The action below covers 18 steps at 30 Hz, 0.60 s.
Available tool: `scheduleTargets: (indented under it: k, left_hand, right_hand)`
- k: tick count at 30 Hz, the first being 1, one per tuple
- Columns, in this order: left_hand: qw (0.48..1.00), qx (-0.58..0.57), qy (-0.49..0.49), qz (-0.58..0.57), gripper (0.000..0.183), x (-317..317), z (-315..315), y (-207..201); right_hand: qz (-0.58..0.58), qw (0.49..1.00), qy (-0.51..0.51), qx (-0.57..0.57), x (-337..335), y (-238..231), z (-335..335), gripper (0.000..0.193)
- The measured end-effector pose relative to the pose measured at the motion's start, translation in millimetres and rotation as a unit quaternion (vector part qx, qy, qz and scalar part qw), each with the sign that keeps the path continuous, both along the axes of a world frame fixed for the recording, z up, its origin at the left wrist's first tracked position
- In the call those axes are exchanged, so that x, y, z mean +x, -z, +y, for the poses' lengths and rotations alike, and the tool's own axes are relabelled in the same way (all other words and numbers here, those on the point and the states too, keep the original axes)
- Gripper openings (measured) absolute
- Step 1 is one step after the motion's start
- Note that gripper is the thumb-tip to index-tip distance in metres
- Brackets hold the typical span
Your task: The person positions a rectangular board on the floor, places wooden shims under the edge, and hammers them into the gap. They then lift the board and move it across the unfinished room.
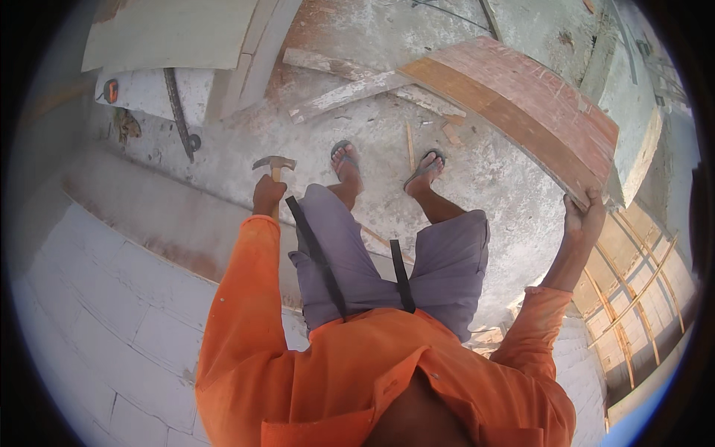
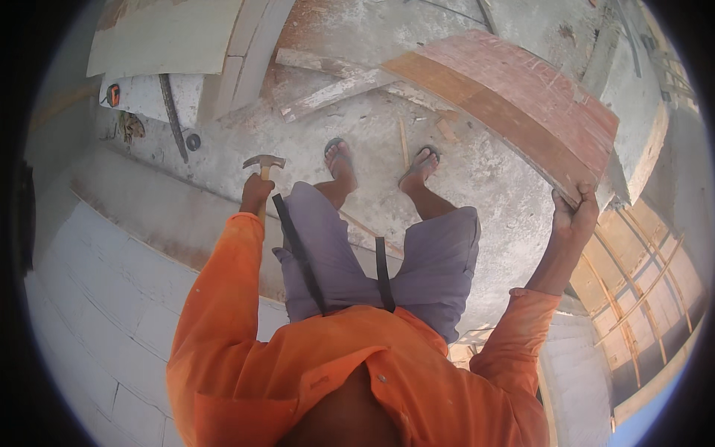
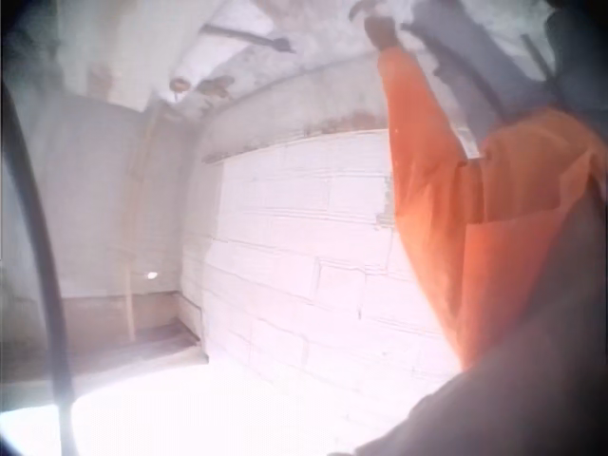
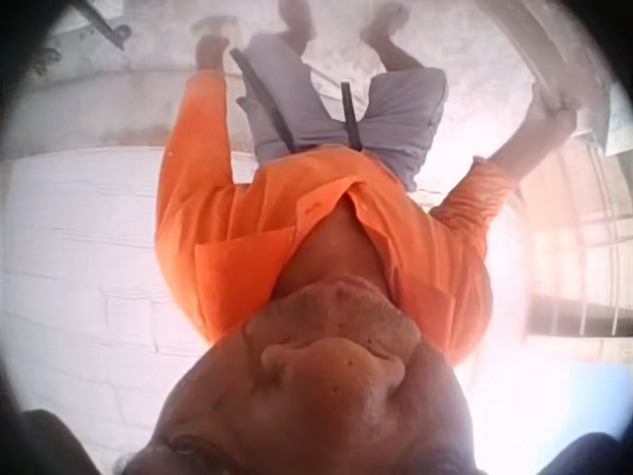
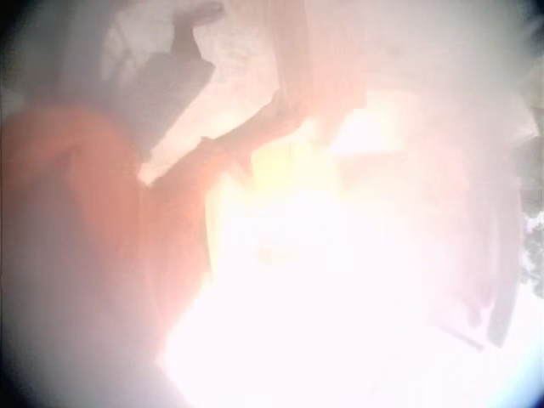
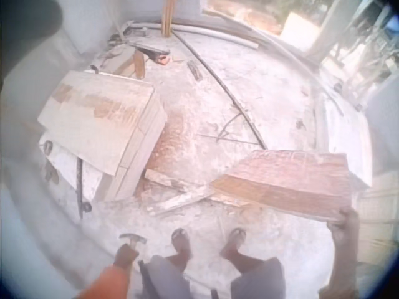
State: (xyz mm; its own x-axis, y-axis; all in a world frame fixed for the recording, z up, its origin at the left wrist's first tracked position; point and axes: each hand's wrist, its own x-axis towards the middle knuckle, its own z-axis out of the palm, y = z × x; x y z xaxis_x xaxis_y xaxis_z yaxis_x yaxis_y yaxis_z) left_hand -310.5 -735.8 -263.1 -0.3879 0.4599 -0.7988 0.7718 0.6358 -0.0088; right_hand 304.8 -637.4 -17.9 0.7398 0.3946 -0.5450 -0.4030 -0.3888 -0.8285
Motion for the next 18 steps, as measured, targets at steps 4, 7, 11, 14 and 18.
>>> scheduleTargets:
  k: [4,7,11,14,18]
  left_hand:
    - [0.999,0.039,0.038,0.009,0.045,10.2,34.6,78.5]
    - [0.997,0.052,0.049,0.000,0.043,13.9,51.9,129.1]
    - [0.996,0.065,-0.045,-0.034,0.039,3.3,24.1,192.2]
    - [0.995,0.093,-0.035,0.030,0.037,2.6,-14.0,231.0]
    - [0.994,0.047,0.052,0.088,0.037,-14.3,-53.8,285.6]
  right_hand:
    - [0.014,0.994,-0.096,0.055,-11.2,93.1,89.8,0.027]
    - [0.024,0.989,-0.114,0.094,-7.2,164.5,139.7,0.026]
    - [0.012,0.981,-0.152,0.120,5.1,246.3,174.7,0.022]
    - [0.025,0.991,-0.104,0.079,31.6,289.8,159.5,0.023]
    - [-0.018,0.992,-0.111,0.059,70.8,340.5,135.3,0.027]
